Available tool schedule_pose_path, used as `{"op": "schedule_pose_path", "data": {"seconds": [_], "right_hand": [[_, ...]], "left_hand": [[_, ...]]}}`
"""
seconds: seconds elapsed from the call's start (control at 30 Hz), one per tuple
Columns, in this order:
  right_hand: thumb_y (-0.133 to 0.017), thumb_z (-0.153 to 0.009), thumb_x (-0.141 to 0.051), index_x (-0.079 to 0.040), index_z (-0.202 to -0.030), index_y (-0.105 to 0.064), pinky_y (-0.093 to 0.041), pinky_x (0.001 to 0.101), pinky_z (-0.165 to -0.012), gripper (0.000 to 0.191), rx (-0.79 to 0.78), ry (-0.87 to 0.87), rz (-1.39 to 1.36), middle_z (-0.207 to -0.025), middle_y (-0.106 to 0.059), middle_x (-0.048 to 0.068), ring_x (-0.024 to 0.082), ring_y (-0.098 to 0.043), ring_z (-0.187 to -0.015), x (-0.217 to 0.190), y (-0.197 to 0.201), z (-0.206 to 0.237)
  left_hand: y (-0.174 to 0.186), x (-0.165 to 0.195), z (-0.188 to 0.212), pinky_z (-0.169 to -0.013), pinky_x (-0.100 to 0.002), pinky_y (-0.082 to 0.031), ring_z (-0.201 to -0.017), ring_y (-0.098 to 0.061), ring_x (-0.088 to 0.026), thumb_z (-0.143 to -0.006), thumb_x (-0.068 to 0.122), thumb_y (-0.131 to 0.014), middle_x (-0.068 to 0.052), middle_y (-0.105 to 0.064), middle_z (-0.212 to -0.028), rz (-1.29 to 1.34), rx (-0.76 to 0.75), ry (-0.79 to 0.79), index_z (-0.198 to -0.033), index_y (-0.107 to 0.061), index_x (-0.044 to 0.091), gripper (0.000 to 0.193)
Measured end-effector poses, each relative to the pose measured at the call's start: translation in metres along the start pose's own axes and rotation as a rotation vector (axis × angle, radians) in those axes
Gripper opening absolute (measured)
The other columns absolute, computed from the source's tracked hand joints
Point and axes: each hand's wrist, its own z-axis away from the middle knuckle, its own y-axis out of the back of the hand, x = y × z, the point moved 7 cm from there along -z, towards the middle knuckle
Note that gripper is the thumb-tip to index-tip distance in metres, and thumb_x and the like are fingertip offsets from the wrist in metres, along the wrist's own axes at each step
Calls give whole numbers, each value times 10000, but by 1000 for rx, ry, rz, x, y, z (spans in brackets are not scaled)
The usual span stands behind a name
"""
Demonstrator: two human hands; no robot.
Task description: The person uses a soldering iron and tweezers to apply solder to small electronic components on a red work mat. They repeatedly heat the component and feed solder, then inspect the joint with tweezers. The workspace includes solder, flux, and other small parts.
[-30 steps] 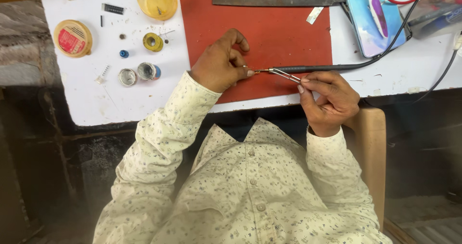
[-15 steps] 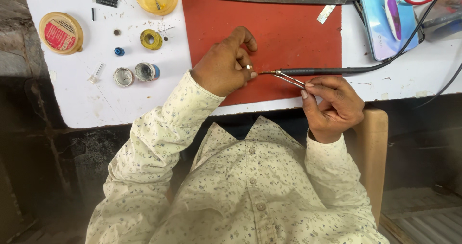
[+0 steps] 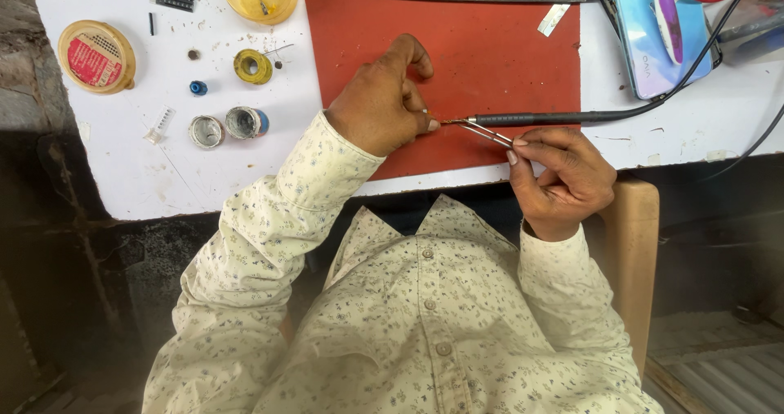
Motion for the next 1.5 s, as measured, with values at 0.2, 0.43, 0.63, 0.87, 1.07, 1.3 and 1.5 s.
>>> {"op": "schedule_pose_path", "data": {"seconds": [0.2,0.43,0.63,0.87,1.07,1.3,1.5], "right_hand": [[-771,-808,168,25,-974,-744,-376,157,-438,221,19,32,5,-959,-724,142,74,-608,-644,0,2,4],[-821,-841,91,31,-1053,-732,-424,192,-487,238,136,77,104,-954,-716,162,85,-646,-665,-12,-9,21],[-783,-940,74,27,-1124,-732,-448,173,-477,196,148,-81,202,-1022,-690,143,92,-666,-741,-26,-8,40],[-799,-891,78,19,-1000,-680,-498,211,-532,172,213,37,181,-957,-706,163,129,-686,-734,-40,-25,50],[-817,-849,73,23,-856,-621,-518,238,-524,202,279,153,215,-829,-709,166,148,-681,-672,-42,-29,46],[-807,-807,108,27,-841,-625,-506,248,-524,202,272,154,240,-822,-699,153,162,-660,-654,-47,-34,45],[-799,-799,120,34,-826,-634,-508,243,-525,188,268,145,203,-824,-689,147,159,-655,-648,-47,-36,45]], "left_hand": [[-1,-3,-4,-609,-286,-583,-580,-728,-149,-809,23,-794,-64,-678,-595,2,-13,23,-1102,-457,55,448],[-1,-1,-4,-602,-296,-581,-595,-738,-145,-796,11,-791,-69,-683,-606,22,-13,7,-1099,-450,55,459],[-2,-1,-3,-588,-304,-577,-569,-725,-159,-801,16,-783,-72,-682,-605,44,-37,38,-1105,-441,61,460],[-3,0,-2,-581,-298,-573,-572,-726,-150,-796,12,-794,-74,-677,-625,29,-23,4,-1106,-442,54,471],[-2,0,-1,-584,-290,-566,-568,-716,-144,-795,10,-793,-64,-665,-599,28,-16,5,-1115,-453,51,468],[-2,2,1,-580,-284,-561,-551,-702,-130,-786,10,-794,-55,-659,-589,42,-17,10,-1110,-454,56,472],[-1,2,2,-566,-288,-546,-541,-688,-130,-793,9,-792,-52,-654,-585,45,-12,8,-1111,-456,62,466]]}}
